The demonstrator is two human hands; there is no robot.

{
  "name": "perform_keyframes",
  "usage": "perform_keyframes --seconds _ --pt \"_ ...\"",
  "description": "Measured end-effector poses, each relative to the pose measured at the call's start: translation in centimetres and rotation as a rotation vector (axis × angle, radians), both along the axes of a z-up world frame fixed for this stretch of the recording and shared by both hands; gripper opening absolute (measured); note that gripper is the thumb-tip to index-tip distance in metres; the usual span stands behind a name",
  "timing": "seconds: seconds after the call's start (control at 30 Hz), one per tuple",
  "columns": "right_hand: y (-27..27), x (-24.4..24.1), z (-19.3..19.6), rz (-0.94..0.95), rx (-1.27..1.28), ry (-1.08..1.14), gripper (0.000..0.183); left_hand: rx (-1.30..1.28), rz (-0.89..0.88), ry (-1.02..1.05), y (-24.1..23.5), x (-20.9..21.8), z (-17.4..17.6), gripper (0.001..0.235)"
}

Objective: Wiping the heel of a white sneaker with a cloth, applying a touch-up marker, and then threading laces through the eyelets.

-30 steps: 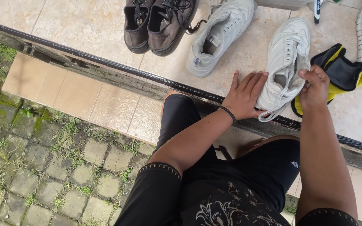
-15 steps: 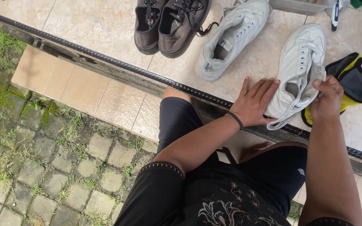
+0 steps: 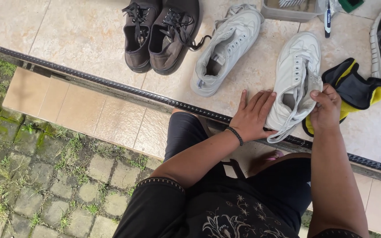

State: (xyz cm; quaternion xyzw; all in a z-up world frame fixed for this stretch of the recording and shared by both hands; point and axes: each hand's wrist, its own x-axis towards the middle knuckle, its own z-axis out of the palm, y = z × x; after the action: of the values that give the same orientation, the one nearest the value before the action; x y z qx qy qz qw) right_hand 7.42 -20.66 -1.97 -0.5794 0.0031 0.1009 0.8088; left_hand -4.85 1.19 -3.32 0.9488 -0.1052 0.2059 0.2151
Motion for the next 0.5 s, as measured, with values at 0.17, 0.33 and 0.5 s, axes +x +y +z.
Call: perform_keyframes --seconds 0.17,0.33,0.5 --pt "-0.2 -0.1 -0.2 0.035 0.037 -0.012 0.013 -0.045 -0.044 0.07 0.2 0.1 0.0 0.126" --pt "-0.5 -0.2 -0.7 0.046 0.066 -0.008 0.011 -0.083 -0.062 0.061 0.3 -0.1 0.1 0.118" --pt "-0.6 -0.5 -1.0 0.046 0.096 -0.003 0.011 -0.059 -0.083 0.14 0.6 -0.2 0.3 0.115"
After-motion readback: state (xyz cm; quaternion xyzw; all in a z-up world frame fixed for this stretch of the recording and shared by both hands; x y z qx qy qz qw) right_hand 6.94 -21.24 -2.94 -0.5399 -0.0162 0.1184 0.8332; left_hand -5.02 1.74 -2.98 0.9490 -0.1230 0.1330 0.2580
